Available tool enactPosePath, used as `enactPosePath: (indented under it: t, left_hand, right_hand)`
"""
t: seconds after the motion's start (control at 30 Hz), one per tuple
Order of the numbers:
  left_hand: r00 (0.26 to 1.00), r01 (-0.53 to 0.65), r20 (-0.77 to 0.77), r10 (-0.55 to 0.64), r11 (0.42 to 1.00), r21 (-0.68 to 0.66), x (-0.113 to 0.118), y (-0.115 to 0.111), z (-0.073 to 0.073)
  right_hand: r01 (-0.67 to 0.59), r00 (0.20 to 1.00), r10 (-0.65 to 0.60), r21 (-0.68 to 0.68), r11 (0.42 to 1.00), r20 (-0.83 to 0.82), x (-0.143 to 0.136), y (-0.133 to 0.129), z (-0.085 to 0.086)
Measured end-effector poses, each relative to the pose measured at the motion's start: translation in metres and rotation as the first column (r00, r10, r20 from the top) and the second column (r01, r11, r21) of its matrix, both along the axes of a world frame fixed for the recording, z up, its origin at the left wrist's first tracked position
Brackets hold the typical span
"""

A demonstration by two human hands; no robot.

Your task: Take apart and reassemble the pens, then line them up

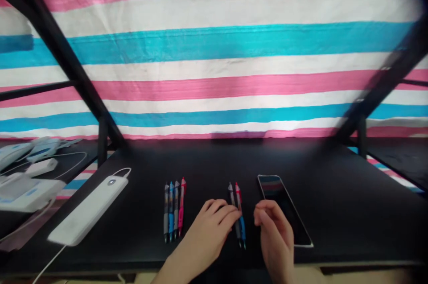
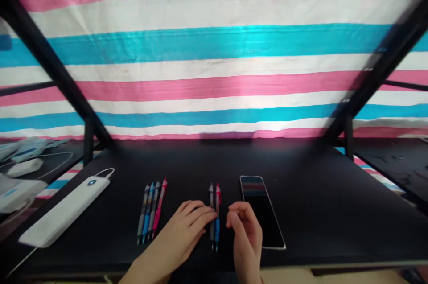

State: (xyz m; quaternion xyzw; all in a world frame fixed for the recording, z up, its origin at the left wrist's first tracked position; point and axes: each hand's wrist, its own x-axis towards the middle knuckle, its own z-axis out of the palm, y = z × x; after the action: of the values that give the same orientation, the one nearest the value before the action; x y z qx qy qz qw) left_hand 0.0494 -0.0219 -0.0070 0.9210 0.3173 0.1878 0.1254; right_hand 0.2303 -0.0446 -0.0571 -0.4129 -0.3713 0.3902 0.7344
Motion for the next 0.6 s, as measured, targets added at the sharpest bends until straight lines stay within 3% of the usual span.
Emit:
enactPosePath:
  t: [0.2,0.37,0.6]
  left_hand:
    - [0.999,-0.040,-0.013,0.043,0.989,0.142,-0.005,0.006,-0.010]
    - [0.997,-0.070,0.040,0.064,0.985,0.156,-0.008,0.004,-0.016]
    - [0.962,-0.207,0.228,0.153,0.949,0.237,-0.017,-0.001,-0.009]
  right_hand:
    - [0.019,1.000,-0.019,0.011,1.000,0.008,-0.002,0.002,-0.002]
    - [-0.007,0.999,0.007,-0.005,1.000,0.054,0.001,0.001,-0.009]
    - [-0.088,0.976,0.093,-0.039,0.995,0.199,0.005,0.005,-0.011]
